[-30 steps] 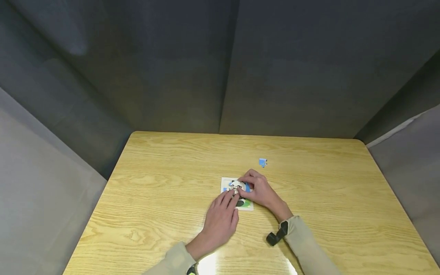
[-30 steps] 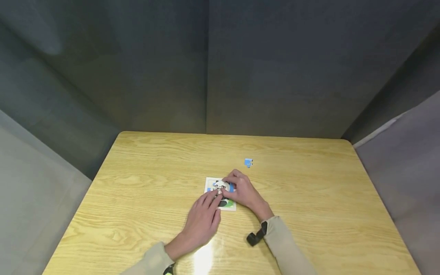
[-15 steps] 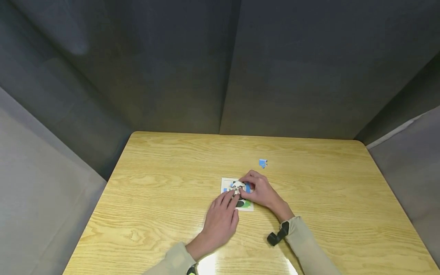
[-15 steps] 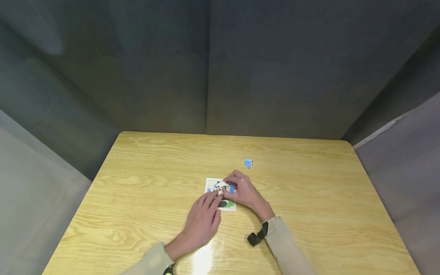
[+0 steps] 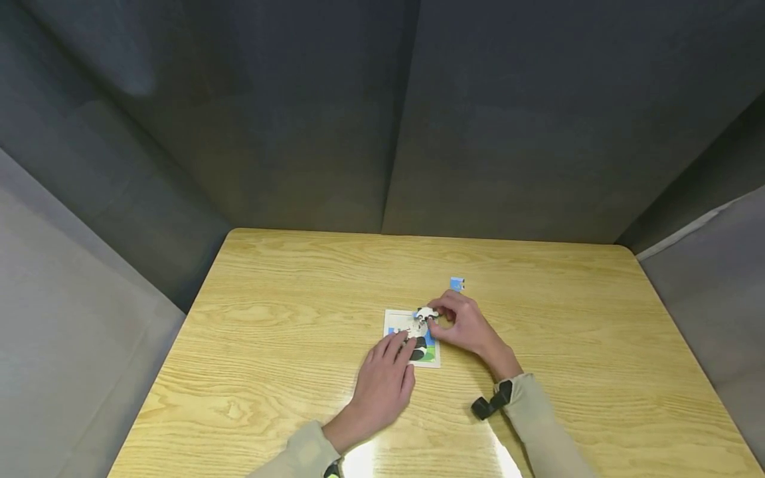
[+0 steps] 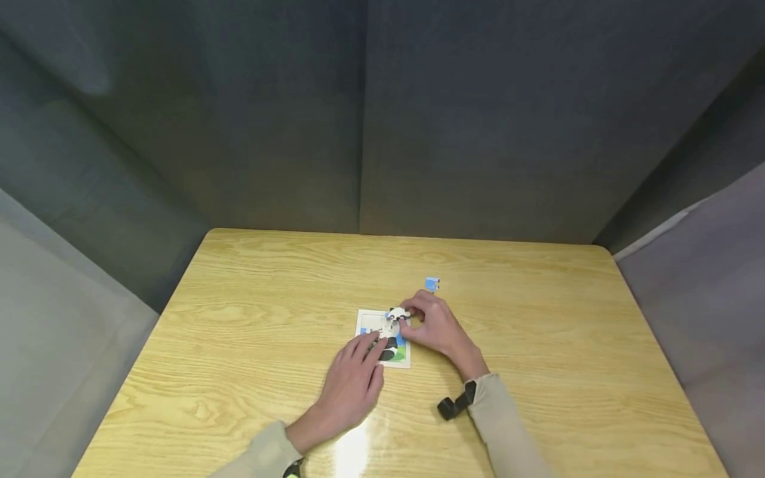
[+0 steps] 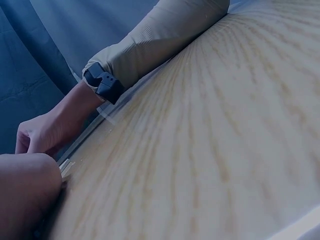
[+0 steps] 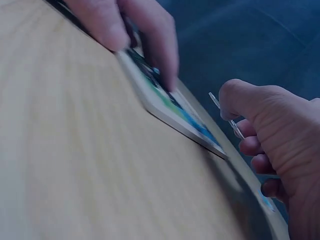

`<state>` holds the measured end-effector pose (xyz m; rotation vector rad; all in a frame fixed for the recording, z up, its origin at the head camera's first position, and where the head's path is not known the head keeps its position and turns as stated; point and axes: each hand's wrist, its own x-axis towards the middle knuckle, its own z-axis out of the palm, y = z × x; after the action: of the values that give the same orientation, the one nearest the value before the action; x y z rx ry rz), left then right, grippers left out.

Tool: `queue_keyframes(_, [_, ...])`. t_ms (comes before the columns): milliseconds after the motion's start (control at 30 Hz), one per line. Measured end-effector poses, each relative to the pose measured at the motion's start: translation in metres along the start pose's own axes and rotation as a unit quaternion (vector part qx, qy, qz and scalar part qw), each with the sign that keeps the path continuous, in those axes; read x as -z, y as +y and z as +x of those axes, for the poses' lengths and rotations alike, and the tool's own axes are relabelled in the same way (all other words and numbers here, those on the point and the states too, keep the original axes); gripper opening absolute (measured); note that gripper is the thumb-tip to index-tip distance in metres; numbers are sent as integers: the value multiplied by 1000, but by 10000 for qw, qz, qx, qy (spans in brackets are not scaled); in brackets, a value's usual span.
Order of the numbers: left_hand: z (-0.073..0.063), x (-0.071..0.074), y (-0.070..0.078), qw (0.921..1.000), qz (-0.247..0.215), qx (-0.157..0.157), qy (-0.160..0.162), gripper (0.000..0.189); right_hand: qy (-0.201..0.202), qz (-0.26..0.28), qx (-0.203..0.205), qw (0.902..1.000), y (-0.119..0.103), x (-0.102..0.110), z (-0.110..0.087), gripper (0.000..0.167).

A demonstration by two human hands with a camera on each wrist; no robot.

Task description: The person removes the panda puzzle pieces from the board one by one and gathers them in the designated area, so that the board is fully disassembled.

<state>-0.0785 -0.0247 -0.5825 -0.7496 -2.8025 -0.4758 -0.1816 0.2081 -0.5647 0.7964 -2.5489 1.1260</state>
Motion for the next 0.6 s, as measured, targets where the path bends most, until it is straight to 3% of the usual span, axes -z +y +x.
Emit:
queue_keyframes(400, [0,-1,0,9997,-55,-35,217,47,656,-329,-590,9956,36,43,-9,23])
queue_keyframes(600, [0,0,1,9998,-91,-40,164,48,963,-434,-907,9903,55,57,-18,23])
